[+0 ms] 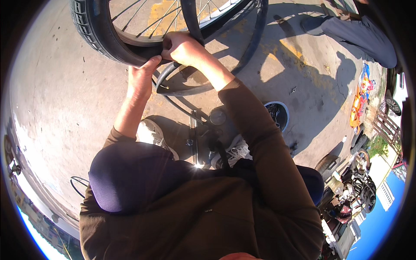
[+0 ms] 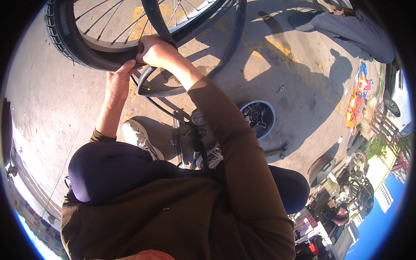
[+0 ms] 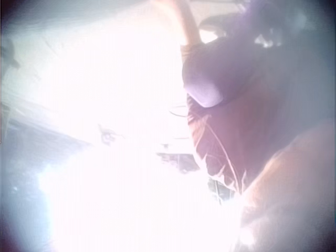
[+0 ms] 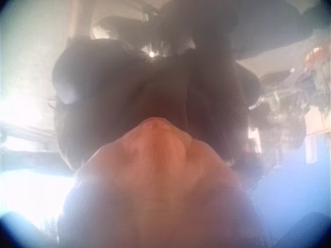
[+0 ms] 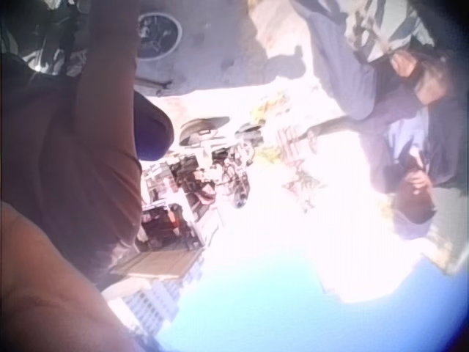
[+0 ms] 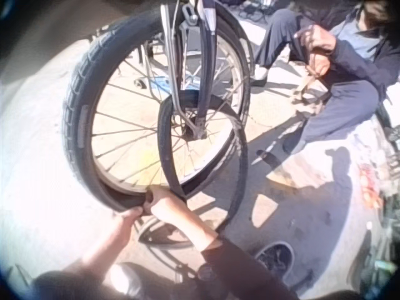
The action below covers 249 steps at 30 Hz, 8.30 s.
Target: The person removes a bicycle tire from the rim using tire levers, then repeatedly inserts and removes the levers around the tire bead to detach it. The person works on the tire while squatting on the ground in an outdoor setting.
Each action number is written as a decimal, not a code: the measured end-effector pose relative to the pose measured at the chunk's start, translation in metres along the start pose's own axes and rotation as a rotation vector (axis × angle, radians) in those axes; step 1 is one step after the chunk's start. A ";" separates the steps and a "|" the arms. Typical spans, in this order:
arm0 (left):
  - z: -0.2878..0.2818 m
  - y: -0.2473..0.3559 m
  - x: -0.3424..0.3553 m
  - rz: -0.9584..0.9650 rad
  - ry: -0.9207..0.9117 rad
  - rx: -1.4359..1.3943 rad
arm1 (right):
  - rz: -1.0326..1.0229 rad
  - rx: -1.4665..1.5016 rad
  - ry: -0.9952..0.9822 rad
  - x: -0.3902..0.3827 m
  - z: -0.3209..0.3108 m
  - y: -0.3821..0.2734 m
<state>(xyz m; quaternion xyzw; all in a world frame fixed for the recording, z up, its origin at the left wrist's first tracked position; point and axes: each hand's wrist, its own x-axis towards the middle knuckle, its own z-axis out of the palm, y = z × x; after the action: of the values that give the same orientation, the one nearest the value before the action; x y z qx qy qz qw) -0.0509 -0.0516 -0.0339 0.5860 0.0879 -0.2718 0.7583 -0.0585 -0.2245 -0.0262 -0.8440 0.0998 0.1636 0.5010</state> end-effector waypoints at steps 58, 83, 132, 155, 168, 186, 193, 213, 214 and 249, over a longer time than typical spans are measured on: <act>-0.028 -0.012 0.040 0.039 -0.052 0.006 | 0.195 -0.657 -0.726 -0.209 -0.121 0.120; -0.020 -0.011 0.034 0.023 -0.058 0.036 | 0.112 -0.358 -0.151 -0.302 -0.147 0.176; 0.011 0.011 -0.003 -0.103 0.073 -0.006 | -0.023 0.240 0.331 -0.087 0.096 -0.005; -0.043 0.039 0.006 0.204 -0.078 0.294 | -0.170 0.051 0.379 -0.009 0.064 -0.046; -0.149 -0.037 0.043 0.303 0.342 0.581 | -0.084 0.525 0.091 -0.031 0.024 -0.108; -0.167 -0.079 0.062 0.491 0.389 0.603 | -0.046 0.828 0.115 -0.025 0.008 -0.154; -0.171 -0.079 0.057 0.465 0.479 0.673 | -0.068 0.841 0.104 -0.025 0.004 -0.147; -0.055 0.082 -0.008 0.624 -0.066 0.237 | -0.127 0.830 0.083 -0.020 0.010 -0.155; -0.055 0.083 -0.008 0.657 -0.045 0.253 | -0.130 0.830 0.077 -0.020 0.010 -0.155; -0.043 0.111 -0.011 0.727 0.020 0.324 | -0.123 0.833 0.002 -0.016 -0.001 -0.144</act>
<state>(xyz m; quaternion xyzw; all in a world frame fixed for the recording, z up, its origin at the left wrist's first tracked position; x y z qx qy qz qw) 0.0051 0.0107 0.0515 0.6935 -0.1618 0.0095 0.7020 -0.0250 -0.1560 0.0975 -0.5739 0.1075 0.0781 0.8081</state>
